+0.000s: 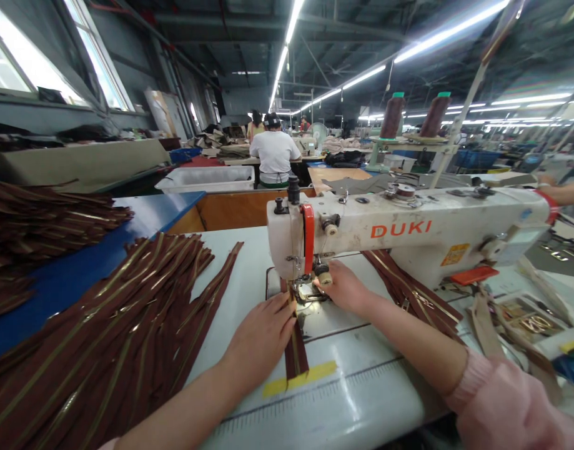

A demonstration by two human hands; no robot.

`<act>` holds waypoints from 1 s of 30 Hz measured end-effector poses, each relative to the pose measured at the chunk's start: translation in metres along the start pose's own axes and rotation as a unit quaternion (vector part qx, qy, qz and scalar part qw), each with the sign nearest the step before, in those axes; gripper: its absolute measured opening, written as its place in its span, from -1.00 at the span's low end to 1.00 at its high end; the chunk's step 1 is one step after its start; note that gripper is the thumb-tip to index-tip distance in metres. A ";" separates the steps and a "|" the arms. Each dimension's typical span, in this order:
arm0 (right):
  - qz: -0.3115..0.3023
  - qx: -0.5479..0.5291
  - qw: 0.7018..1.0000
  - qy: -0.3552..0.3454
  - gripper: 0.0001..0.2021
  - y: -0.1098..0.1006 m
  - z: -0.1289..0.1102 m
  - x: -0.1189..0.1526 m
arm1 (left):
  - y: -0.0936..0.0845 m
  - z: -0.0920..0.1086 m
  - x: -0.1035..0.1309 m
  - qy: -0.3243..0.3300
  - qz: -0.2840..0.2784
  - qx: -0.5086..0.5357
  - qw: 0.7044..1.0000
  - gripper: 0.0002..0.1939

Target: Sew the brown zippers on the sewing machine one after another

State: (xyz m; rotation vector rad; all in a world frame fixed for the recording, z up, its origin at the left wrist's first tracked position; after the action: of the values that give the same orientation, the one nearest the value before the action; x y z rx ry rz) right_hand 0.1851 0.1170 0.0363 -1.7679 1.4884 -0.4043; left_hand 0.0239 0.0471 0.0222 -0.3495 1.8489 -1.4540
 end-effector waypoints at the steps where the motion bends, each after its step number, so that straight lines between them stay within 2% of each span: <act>1: -0.013 -0.009 1.000 0.004 -0.89 0.002 0.002 -0.008 | 0.002 -0.001 0.000 -0.002 0.002 -0.001 1.000 -0.68; 6: -0.070 -0.059 0.995 -0.033 -0.94 0.022 -0.003 -0.028 | 0.006 -0.002 0.004 -0.005 0.013 0.009 1.000 -0.69; 10: -0.097 -0.098 0.988 -0.062 -0.87 0.032 -0.006 -0.033 | 0.004 -0.001 0.005 0.000 0.027 0.013 1.000 -0.69; 15: -0.104 -0.125 0.984 -0.074 -0.82 0.035 -0.005 -0.037 | 0.001 0.000 0.004 0.001 0.034 0.015 0.999 -0.68; 21: -0.109 -0.132 0.982 -0.078 -0.89 0.040 -0.003 -0.039 | -0.001 0.003 0.004 -0.010 0.028 0.015 0.999 -0.68; 30: -0.113 -0.128 0.985 -0.035 -0.89 0.049 0.007 -0.041 | -0.001 0.004 0.002 0.010 0.023 -0.001 1.000 -0.65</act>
State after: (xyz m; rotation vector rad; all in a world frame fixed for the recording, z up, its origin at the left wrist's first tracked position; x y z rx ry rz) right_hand 0.1454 0.1572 0.0060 -2.1419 1.3420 -0.2682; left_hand 0.0249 0.0423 0.0221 -0.2933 1.8632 -1.4300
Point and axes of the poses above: each hand's wrist, its own x-axis away from the middle knuckle, its own y-axis out of the palm, z = x × y, the point moved 5 cm from there along -x, towards the middle knuckle, and after that the axes turned 8 degrees about y, right-handed, at the moved point
